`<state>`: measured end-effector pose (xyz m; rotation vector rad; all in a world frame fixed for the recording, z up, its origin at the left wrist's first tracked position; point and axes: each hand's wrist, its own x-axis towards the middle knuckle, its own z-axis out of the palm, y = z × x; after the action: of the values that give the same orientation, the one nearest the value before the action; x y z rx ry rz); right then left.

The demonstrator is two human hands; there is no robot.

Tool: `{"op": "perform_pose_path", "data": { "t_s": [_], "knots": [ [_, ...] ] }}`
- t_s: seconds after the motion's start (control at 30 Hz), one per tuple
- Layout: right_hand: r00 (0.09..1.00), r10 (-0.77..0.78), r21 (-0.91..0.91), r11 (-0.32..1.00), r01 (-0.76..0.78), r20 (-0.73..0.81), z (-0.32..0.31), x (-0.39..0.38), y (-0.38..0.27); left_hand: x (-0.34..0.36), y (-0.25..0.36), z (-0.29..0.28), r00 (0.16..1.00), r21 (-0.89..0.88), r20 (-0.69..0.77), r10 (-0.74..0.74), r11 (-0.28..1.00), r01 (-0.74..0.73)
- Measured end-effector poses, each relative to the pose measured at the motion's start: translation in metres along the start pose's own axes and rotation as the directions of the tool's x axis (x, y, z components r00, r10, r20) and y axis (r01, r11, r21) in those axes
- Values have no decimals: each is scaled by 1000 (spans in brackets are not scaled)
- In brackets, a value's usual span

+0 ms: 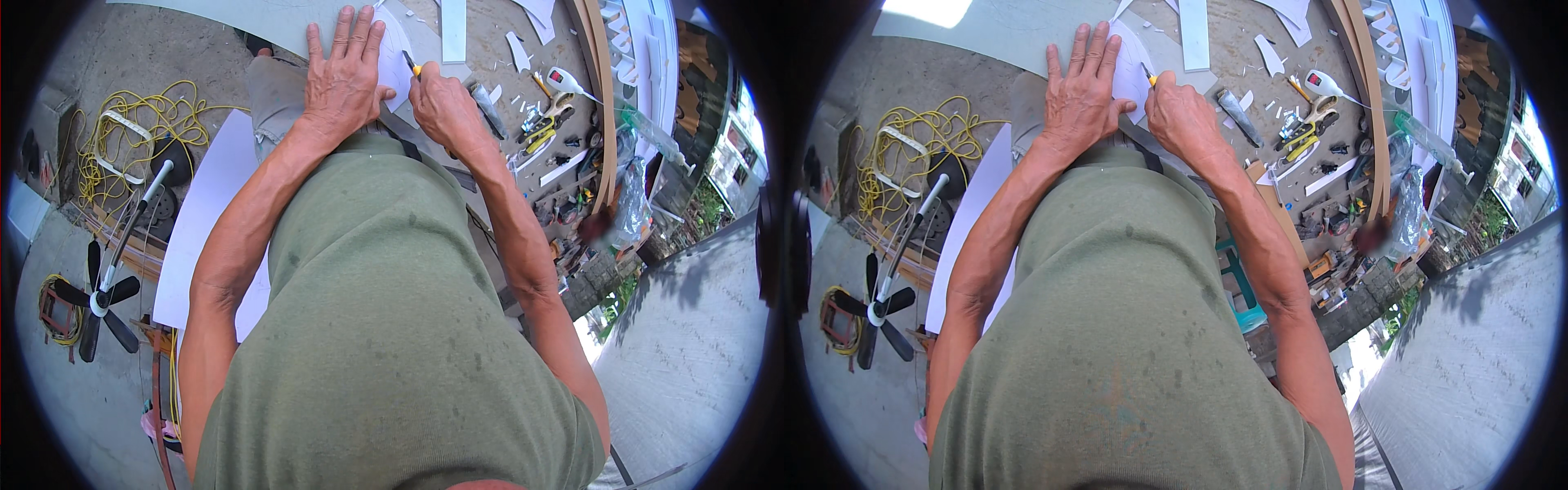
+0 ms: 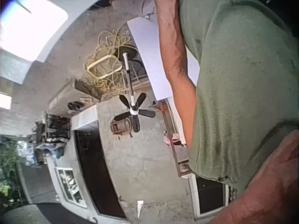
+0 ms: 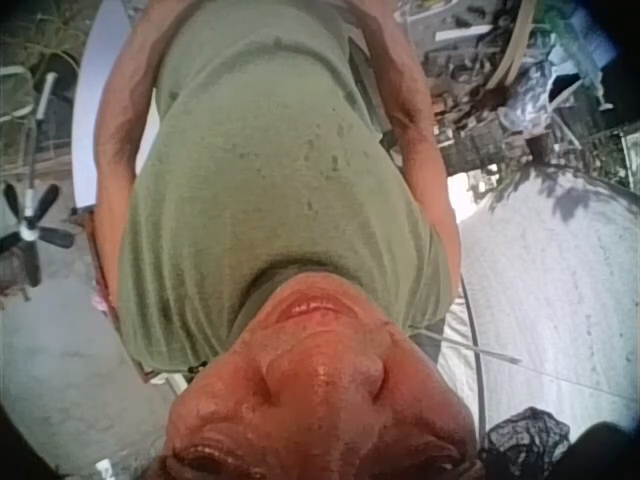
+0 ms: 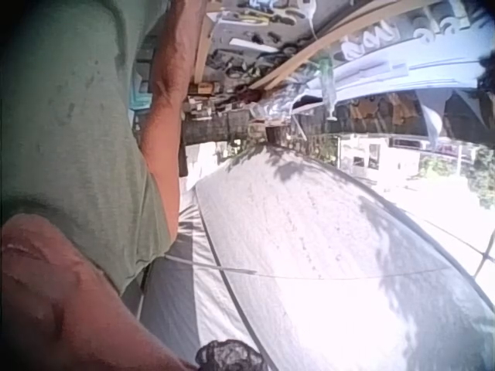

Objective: Cutting a specific shape out of a white material using a utility knife on a workbench.

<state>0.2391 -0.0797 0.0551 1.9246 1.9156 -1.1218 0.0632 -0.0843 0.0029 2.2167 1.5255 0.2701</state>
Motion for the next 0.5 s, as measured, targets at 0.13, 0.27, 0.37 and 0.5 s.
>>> {"op": "perform_pose_path", "data": {
  "t_s": [0.13, 0.27, 0.37, 0.5],
  "knots": [
    [1000, 3, 4, 1000, -3, 4, 0, -2, -1, 1, 1, -1, 1000, 12, 11, -1, 1000, 1],
    [1000, -5, 12, 1000, 5, -24, 5, -3, 2, 0, 2, -1, 1000, 5, 0, -3, 1000, 3],
    [1000, 17, -8, 1000, -17, 16, 1, -2, 0, 1, 2, 0, 1000, 15, 5, -4, 1000, 4],
    [1000, 8, -4, 1000, -8, 11, 1, -3, -1, 1, 1, -1, 1000, 11, -11, 1, 1000, -1]
  ]
}}
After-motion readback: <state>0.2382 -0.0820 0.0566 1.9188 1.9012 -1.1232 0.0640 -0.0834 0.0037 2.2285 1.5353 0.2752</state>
